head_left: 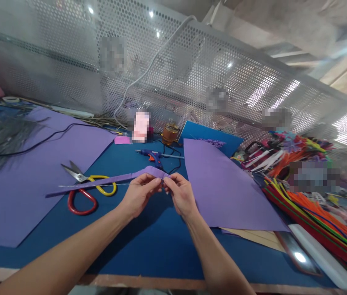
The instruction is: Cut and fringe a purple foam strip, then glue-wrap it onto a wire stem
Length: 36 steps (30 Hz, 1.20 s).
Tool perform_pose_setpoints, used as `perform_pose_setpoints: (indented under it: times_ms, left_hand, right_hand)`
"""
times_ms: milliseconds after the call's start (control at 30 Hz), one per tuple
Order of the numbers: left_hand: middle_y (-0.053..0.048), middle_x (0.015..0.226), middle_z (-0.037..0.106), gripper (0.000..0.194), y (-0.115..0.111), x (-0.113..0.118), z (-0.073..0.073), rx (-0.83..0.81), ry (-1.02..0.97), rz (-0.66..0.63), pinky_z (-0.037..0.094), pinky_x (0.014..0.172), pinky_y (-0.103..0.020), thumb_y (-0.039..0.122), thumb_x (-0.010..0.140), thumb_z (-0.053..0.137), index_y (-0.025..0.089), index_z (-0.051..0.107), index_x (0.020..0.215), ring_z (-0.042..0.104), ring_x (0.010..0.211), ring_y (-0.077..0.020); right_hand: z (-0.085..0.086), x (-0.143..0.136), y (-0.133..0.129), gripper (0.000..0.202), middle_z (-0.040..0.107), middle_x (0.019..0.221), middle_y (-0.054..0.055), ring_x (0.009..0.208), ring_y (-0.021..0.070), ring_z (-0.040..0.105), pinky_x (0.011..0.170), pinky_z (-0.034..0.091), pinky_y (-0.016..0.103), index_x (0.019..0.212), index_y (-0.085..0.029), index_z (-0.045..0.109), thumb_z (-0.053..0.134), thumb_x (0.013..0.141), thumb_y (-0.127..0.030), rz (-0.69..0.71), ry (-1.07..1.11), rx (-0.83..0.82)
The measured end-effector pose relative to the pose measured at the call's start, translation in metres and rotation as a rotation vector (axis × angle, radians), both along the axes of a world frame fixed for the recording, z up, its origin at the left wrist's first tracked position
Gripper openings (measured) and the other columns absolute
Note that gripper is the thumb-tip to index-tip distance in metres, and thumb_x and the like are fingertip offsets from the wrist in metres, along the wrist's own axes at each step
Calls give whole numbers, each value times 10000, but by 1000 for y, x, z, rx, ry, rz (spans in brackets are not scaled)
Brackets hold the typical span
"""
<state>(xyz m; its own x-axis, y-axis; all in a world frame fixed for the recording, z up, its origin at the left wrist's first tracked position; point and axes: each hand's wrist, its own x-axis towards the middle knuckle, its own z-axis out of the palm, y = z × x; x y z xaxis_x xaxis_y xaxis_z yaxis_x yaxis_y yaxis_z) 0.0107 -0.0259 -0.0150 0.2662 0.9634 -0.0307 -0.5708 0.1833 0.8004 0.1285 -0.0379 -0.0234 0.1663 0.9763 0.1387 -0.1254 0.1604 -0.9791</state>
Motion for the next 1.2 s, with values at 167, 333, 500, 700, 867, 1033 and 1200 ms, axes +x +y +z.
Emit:
perform_pose_setpoints:
  times_ms: [167,333,500,700,867,1033,1200]
  left_hand:
    - [-5,525,606,203,4,-5,3,-6,21,-32,437,536,-203,224,510,764,125,590,547,545,498,-80]
    - [-6,489,586,184,7,-11,11,-9,67,-116,426,481,-185,172,505,761,110,593,547,529,451,-74]
    - [-15,499,592,158,8,-11,12,-69,31,-126,439,475,-156,149,535,745,102,595,545,536,454,-65]
    - [-19,483,576,142,8,-10,10,-171,6,-173,448,449,-136,89,594,703,96,572,540,534,425,-60]
    - [-23,526,600,141,6,-8,6,-260,-35,-178,469,460,-122,41,664,631,97,575,547,550,445,-53]
    - [-22,537,604,170,5,-7,5,-288,-41,-194,475,466,-117,26,715,567,98,582,562,554,451,-49]
    - [-17,529,598,158,5,-7,6,-271,-51,-230,470,463,-107,38,703,590,102,587,559,549,448,-43]
  right_hand:
    - [8,8,-3,180,562,572,-14,519,101,495,513,403,236,627,-188,566,644,651,-347,87,-124,-3]
    - [22,23,-6,197,571,609,-28,530,91,493,547,418,243,773,-189,637,677,623,-310,237,-182,-6]
    - [26,25,-7,248,594,691,-19,573,91,516,570,442,243,817,-196,630,701,592,-271,267,-125,-9]
    - [22,18,-7,232,569,623,-32,538,92,517,568,460,253,775,-194,599,696,589,-295,214,-154,3]
    - [21,19,-5,234,580,621,-22,535,101,524,557,467,255,770,-202,596,689,589,-317,186,-181,18]
    - [20,21,-4,176,571,586,-24,524,108,519,533,451,255,719,-202,597,665,620,-330,179,-259,57]
    - [22,23,-7,141,574,621,-15,541,112,512,548,438,259,712,-205,610,657,643,-318,204,-319,78]
